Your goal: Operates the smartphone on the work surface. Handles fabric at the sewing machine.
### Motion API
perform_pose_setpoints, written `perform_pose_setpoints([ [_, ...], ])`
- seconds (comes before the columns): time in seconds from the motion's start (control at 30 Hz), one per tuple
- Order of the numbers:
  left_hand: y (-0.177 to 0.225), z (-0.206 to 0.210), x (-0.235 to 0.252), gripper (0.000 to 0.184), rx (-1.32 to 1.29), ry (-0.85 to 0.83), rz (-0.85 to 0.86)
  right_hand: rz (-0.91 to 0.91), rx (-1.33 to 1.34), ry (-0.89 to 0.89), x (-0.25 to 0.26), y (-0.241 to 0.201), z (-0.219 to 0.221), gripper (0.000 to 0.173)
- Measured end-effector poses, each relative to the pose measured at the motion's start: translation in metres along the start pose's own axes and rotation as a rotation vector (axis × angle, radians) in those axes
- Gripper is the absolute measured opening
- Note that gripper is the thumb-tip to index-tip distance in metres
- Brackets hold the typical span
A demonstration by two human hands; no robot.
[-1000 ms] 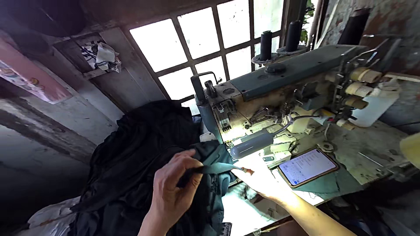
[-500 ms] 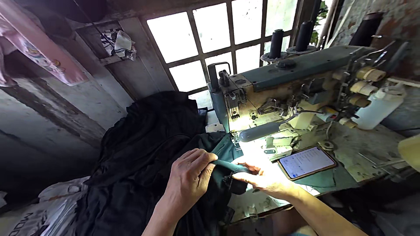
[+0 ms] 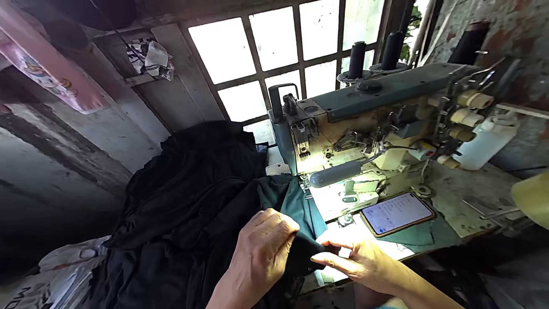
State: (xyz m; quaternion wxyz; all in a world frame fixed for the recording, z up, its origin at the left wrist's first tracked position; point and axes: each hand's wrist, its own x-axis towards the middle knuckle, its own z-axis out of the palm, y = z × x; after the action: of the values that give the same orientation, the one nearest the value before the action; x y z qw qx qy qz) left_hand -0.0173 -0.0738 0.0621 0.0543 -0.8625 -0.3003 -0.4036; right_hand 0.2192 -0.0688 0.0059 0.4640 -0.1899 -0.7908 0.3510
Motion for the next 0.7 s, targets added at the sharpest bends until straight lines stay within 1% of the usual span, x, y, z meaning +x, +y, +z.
perform_pose_setpoints([
  [0.07, 0.009, 0.005, -0.003, 0.017, -0.089, -0.034, 0.042, -0.089, -0.070, 0.036, -0.009, 0.006, 0.002, 0.023],
  [0.1, 0.016, 0.008, -0.005, 0.018, -0.148, -0.083, 0.056, -0.128, -0.080, 0.041, -0.014, 0.007, 0.001, 0.022],
  [0.13, 0.022, 0.012, -0.008, 0.022, -0.189, -0.141, 0.064, -0.160, -0.081, 0.041, -0.018, 0.007, -0.001, 0.020],
  [0.17, 0.026, 0.020, -0.012, 0.029, -0.174, -0.190, 0.074, -0.179, -0.073, 0.041, -0.022, 0.008, -0.003, 0.019],
  [0.2, 0.025, 0.030, -0.018, 0.037, -0.060, -0.220, 0.082, -0.190, -0.057, 0.043, -0.025, 0.009, -0.007, 0.020],
  [0.23, 0.019, 0.041, -0.024, 0.038, 0.112, -0.229, 0.081, -0.193, -0.036, 0.045, -0.028, 0.010, -0.010, 0.021],
  [0.27, 0.009, 0.050, -0.029, 0.032, 0.260, -0.219, 0.062, -0.192, -0.018, 0.049, -0.030, 0.012, -0.011, 0.023],
  [0.3, -0.003, 0.056, -0.033, 0.023, 0.354, -0.210, 0.020, -0.189, -0.007, 0.047, -0.033, 0.014, -0.011, 0.023],
  [0.37, -0.021, 0.054, -0.032, 0.013, 0.478, -0.162, -0.028, -0.184, -0.013, 0.044, -0.039, 0.021, -0.008, 0.024],
  [0.43, -0.024, 0.042, -0.025, 0.020, 0.572, -0.066, 0.011, -0.190, 0.025, 0.072, -0.045, 0.030, 0.000, 0.020],
  [0.5, -0.023, 0.034, -0.019, 0.024, 0.581, -0.028, 0.063, -0.153, 0.078, 0.120, -0.048, 0.031, 0.005, 0.017],
  [0.53, -0.024, 0.034, -0.017, 0.025, 0.552, -0.047, 0.085, -0.132, 0.084, 0.133, -0.049, 0.030, 0.005, 0.017],
  [0.6, -0.028, 0.037, -0.015, 0.025, 0.499, -0.151, 0.105, -0.103, 0.031, 0.144, -0.050, 0.027, 0.003, 0.019],
  [0.67, -0.030, 0.037, -0.014, 0.022, 0.467, -0.259, 0.071, -0.098, -0.050, 0.158, -0.051, 0.031, 0.001, 0.020],
  [0.7, -0.031, 0.035, -0.013, 0.021, 0.472, -0.269, 0.056, -0.109, -0.072, 0.167, -0.051, 0.037, 0.001, 0.020],
])
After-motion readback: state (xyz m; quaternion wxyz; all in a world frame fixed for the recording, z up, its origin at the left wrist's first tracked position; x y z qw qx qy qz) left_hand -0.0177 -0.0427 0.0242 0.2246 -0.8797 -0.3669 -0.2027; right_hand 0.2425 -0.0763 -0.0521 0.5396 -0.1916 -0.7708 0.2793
